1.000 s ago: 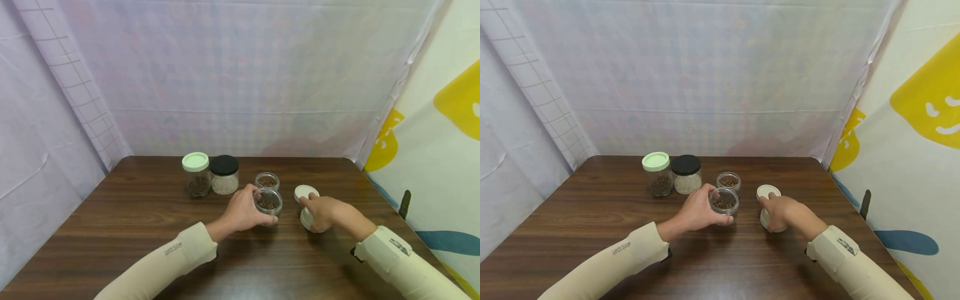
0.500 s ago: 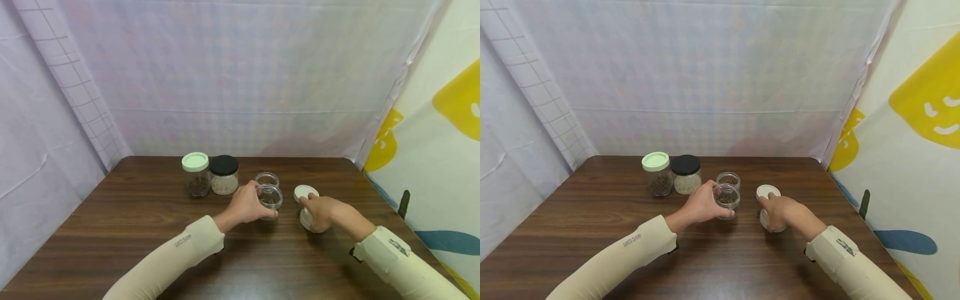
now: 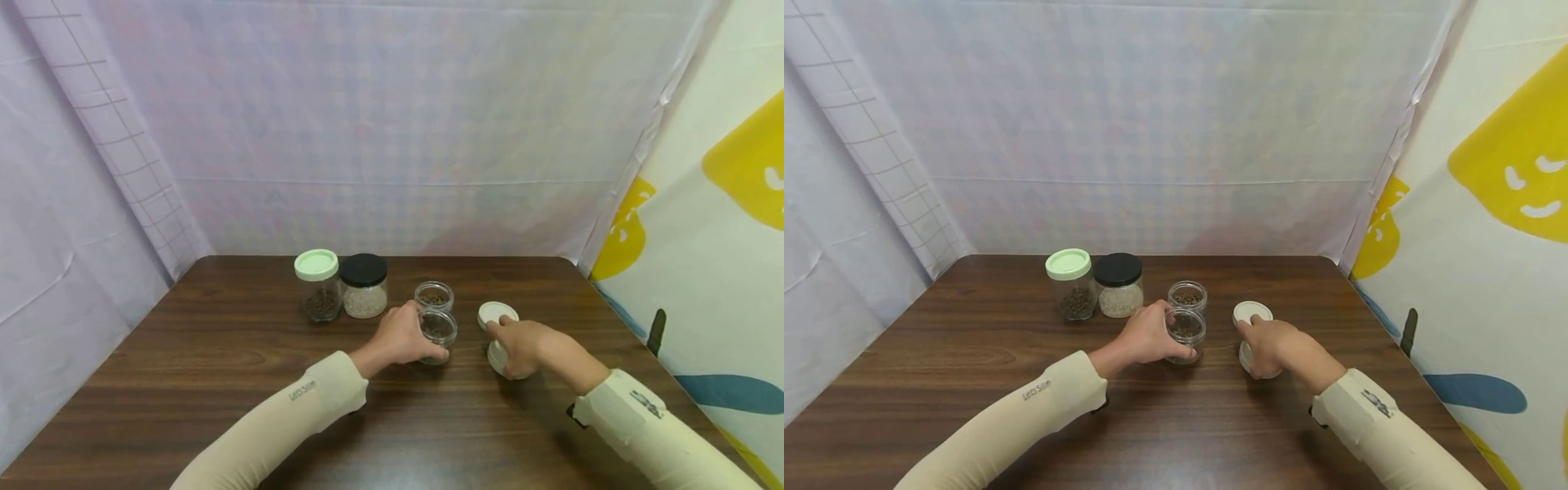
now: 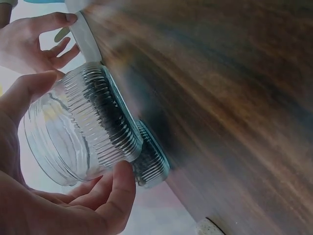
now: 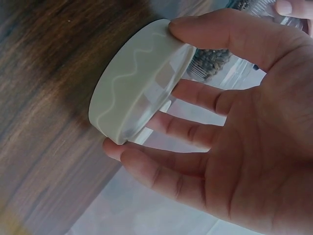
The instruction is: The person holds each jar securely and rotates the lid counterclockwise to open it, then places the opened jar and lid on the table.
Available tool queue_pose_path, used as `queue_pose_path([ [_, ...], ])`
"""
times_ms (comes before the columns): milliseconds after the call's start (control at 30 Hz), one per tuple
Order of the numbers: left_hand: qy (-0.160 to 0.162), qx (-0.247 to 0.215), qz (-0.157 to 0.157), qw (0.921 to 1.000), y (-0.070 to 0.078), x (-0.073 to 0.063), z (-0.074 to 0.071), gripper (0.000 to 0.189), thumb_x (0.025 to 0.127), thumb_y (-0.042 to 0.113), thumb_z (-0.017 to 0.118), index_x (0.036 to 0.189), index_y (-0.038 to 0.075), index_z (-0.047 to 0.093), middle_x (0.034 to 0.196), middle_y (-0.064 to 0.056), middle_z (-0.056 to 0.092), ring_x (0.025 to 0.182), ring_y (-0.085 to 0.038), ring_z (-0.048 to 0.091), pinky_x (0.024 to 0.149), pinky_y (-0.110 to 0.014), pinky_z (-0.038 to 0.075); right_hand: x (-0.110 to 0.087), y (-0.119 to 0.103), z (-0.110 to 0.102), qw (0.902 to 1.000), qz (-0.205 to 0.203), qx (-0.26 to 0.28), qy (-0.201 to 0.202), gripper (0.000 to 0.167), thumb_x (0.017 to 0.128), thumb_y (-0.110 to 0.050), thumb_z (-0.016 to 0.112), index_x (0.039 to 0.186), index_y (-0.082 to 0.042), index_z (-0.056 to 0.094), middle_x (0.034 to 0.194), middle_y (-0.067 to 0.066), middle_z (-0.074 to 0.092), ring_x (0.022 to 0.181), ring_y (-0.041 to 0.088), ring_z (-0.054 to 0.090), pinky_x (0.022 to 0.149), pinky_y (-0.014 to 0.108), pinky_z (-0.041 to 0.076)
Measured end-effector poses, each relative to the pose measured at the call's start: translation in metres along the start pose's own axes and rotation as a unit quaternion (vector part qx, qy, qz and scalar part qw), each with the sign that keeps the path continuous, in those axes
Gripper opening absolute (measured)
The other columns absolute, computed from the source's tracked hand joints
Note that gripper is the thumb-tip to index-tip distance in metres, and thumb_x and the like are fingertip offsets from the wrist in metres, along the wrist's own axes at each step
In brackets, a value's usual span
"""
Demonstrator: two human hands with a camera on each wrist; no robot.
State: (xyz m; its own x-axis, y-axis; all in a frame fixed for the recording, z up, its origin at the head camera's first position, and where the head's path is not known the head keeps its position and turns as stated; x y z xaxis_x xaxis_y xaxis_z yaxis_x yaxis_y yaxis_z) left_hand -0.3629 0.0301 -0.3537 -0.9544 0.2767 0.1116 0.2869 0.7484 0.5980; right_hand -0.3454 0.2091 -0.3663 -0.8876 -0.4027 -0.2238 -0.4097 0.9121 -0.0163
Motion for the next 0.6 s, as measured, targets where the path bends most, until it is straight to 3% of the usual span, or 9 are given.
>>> queue_pose_path([
  [600,-0.020,-0.007,-0.010,0.9997,-0.0053,0.0034,0.0087,0.073,0.064,0.045,0.094,0.114,0.002,0.063,0.097,-0.006,0.065,0.088,-0.024,0.062,0.076,-0.039,0.053,-0.0013,-0.0016,-0.0008,1.0000,-0.002,-0.005,0.005,0.056,0.067,-0.012,0.081,0.116,-0.012,0.052,0.105,0.012,0.052,0.074,0.027,0.056,0.063,0.041,0.049],
])
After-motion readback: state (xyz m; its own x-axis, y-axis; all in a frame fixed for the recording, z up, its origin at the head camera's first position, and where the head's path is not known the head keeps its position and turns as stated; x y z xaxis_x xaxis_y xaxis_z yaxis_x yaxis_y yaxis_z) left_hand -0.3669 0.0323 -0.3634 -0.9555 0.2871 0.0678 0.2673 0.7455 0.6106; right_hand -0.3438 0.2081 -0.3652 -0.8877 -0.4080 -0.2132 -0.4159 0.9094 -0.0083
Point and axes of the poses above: each hand's wrist, its own x-axis towards the middle knuckle, its own z-axis out of the palm, y = z × x, the point moved 10 cm from there along x, towards the middle knuckle
